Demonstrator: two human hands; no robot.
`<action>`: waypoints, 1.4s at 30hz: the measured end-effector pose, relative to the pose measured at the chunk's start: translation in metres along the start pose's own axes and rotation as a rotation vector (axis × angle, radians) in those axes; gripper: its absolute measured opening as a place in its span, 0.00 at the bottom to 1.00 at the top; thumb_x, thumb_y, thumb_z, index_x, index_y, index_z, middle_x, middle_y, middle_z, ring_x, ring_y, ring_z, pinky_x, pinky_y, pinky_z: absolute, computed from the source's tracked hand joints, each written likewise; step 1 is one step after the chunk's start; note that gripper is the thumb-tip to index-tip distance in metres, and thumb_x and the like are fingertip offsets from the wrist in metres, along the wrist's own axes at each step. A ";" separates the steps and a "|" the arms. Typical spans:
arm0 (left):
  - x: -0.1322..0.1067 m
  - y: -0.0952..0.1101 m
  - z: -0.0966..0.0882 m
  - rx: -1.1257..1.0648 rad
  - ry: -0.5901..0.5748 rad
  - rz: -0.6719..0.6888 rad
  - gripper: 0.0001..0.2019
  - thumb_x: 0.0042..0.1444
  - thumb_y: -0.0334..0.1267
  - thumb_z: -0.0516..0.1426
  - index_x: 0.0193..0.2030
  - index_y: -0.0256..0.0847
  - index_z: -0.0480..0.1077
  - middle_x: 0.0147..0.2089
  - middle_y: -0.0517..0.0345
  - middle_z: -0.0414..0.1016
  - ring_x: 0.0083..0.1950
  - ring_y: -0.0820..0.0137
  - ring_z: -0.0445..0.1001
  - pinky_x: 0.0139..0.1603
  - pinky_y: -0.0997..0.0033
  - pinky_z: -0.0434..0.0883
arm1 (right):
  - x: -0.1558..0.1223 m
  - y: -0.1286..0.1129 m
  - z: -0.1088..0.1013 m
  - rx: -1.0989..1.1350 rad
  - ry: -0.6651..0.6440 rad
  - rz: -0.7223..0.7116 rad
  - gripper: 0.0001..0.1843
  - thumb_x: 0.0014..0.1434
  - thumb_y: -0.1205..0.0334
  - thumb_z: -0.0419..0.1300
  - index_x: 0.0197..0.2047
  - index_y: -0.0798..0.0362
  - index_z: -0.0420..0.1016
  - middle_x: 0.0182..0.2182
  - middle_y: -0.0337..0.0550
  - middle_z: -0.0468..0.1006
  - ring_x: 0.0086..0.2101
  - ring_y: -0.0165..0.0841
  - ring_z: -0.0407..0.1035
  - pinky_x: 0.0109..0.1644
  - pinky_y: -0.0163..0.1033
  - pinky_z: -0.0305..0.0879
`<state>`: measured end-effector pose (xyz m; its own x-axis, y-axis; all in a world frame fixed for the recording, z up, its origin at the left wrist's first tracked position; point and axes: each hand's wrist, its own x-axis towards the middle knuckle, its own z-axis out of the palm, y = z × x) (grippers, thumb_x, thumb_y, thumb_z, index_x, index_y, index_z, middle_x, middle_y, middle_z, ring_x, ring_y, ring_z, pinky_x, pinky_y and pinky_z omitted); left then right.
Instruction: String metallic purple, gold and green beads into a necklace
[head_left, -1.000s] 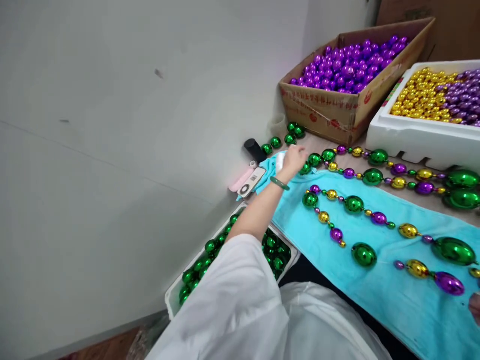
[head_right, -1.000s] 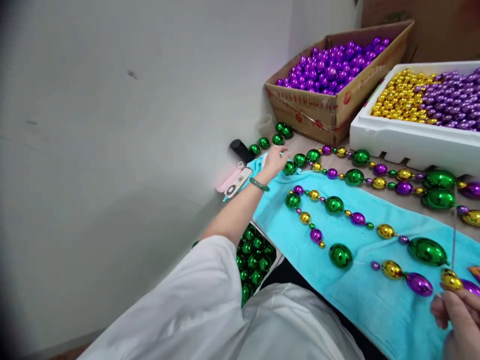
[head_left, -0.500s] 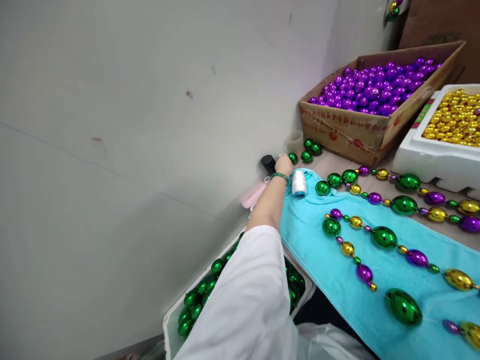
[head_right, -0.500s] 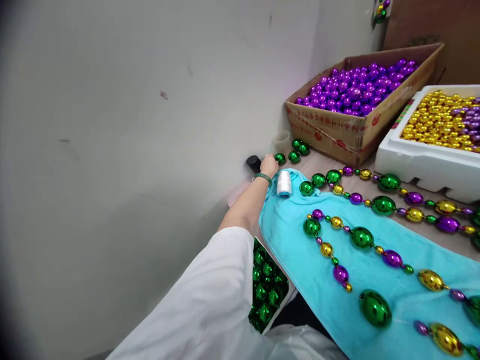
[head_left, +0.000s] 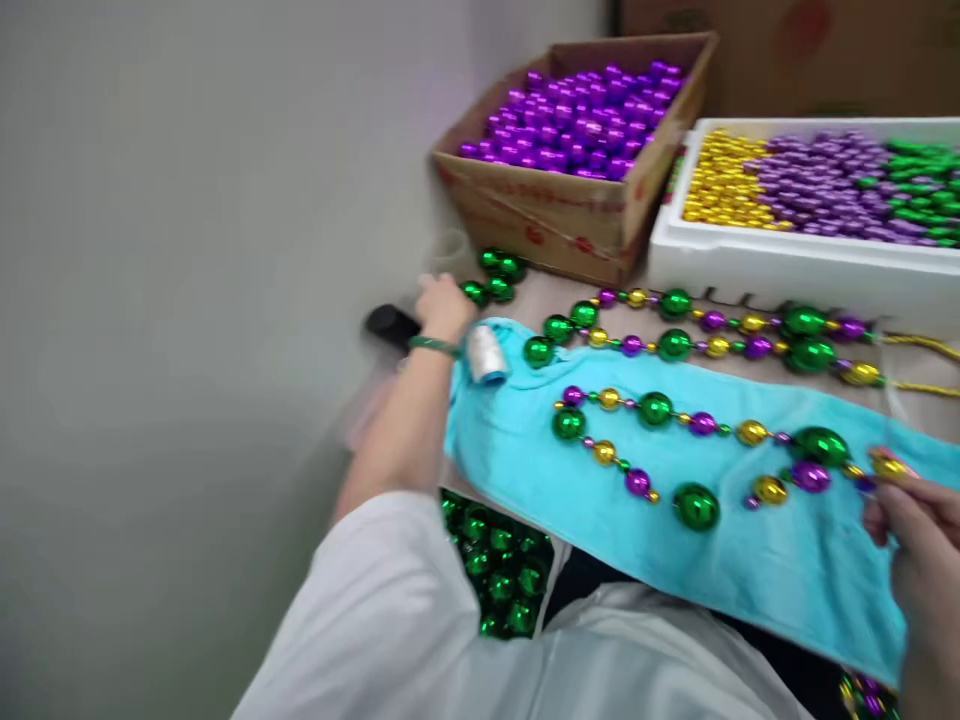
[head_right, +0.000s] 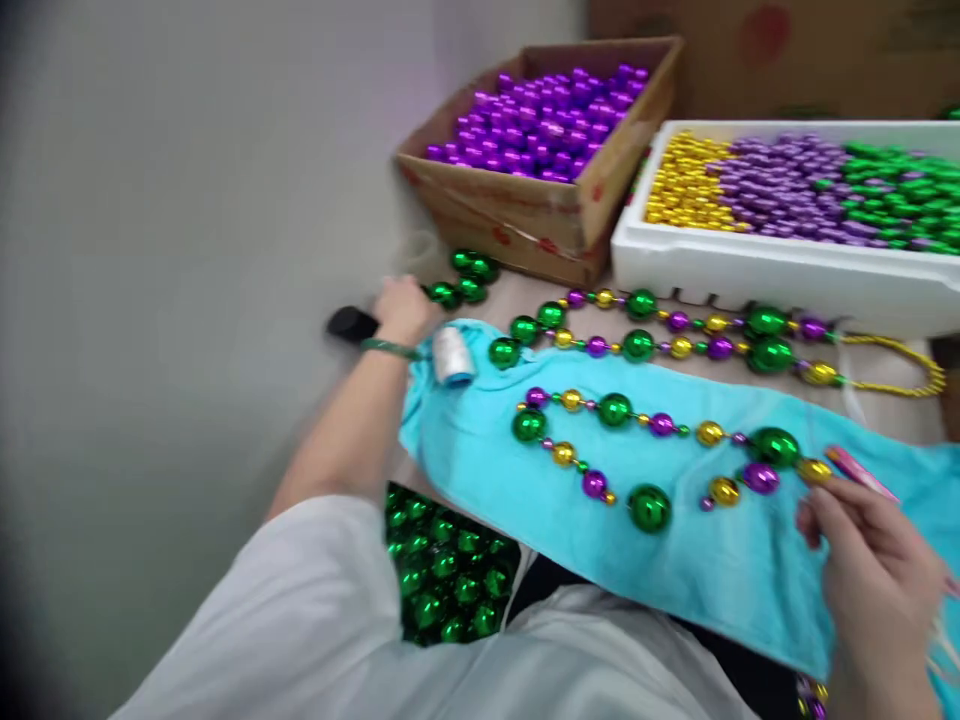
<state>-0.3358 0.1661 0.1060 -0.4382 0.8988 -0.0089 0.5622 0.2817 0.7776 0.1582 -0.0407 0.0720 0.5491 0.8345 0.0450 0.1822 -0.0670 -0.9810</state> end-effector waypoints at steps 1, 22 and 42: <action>-0.003 0.004 0.006 -0.065 0.006 0.083 0.11 0.58 0.37 0.61 0.30 0.33 0.68 0.39 0.57 0.70 0.59 0.62 0.65 0.55 0.60 0.60 | 0.001 0.004 -0.002 0.032 0.010 -0.019 0.15 0.45 0.57 0.73 0.33 0.55 0.78 0.20 0.39 0.72 0.20 0.29 0.64 0.23 0.36 0.59; -0.254 0.133 0.198 -1.371 -1.004 -0.608 0.17 0.63 0.44 0.51 0.44 0.31 0.72 0.40 0.45 0.78 0.31 0.71 0.77 0.30 0.77 0.74 | -0.042 0.057 -0.054 0.081 -0.307 0.019 0.06 0.57 0.59 0.63 0.34 0.52 0.77 0.19 0.36 0.68 0.22 0.26 0.61 0.24 0.32 0.59; -0.260 0.142 0.205 -1.377 -0.933 -0.632 0.24 0.65 0.50 0.47 0.43 0.28 0.73 0.40 0.41 0.78 0.31 0.73 0.76 0.29 0.79 0.74 | -0.032 0.069 -0.070 0.019 -0.323 0.027 0.08 0.57 0.56 0.63 0.34 0.52 0.78 0.21 0.38 0.69 0.23 0.28 0.62 0.26 0.34 0.60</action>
<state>0.0018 0.0411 0.0897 0.4462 0.7876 -0.4250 -0.6702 0.6087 0.4246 0.2100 -0.1105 0.0162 0.2655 0.9633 -0.0409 0.1541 -0.0843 -0.9845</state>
